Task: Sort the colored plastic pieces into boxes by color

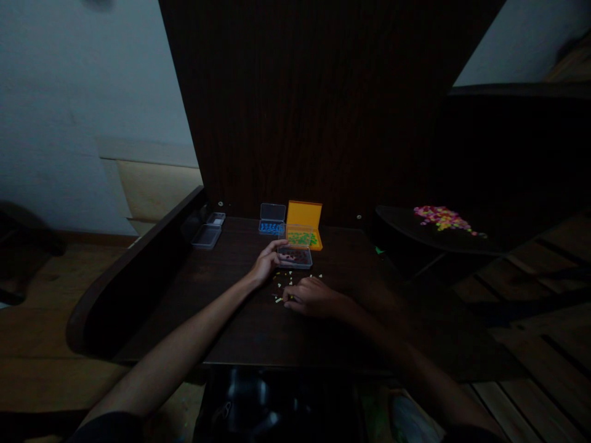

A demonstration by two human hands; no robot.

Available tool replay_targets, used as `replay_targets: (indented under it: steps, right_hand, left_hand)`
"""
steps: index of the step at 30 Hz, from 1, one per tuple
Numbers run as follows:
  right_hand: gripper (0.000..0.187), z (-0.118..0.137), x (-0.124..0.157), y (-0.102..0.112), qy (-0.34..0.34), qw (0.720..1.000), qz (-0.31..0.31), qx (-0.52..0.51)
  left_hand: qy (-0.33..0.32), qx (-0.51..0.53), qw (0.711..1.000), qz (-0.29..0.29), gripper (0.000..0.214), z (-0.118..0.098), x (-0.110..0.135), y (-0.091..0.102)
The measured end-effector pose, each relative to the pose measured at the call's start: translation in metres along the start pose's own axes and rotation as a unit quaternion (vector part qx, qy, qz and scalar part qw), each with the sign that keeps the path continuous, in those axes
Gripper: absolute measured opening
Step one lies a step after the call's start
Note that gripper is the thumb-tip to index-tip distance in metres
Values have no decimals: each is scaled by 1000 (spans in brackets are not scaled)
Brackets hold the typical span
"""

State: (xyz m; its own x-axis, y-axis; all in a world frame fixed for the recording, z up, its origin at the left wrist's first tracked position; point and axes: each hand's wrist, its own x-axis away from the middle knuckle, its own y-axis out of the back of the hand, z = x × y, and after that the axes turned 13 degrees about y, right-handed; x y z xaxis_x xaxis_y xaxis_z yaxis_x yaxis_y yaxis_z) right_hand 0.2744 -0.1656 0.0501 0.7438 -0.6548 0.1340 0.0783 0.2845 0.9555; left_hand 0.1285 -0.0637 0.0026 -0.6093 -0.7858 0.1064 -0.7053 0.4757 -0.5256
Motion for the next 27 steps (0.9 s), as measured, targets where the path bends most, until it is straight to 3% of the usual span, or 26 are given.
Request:
replay_targets:
  steps: [6,10,13,16,20,27]
  right_hand:
    - [19,1,3,2,10,1000,-13,13]
    - [15,-2,8,28,37,996,-73,-36]
    - [16,-12,8,48,7,989,-144,-27]
    - [16,-26,3,58,-12,985,-171,-6]
    - [18,-39,-12,58,-32,988,-151,12]
    - [20,-50,-32,52,0,993,-116,32]
  left_hand:
    - [14,12,1000,-5,56,-2,1,-3]
    - [6,14,1000,0,56,-2,3,-3]
    - [1,8,1000,-2,56,-2,4,-3]
    - [2,3,1000,-3,56,-2,4,-3]
    - [4,-1,1000,-3,56,-1,3,-2]
    - [13,-32,999,-16,59,1,3,-1]
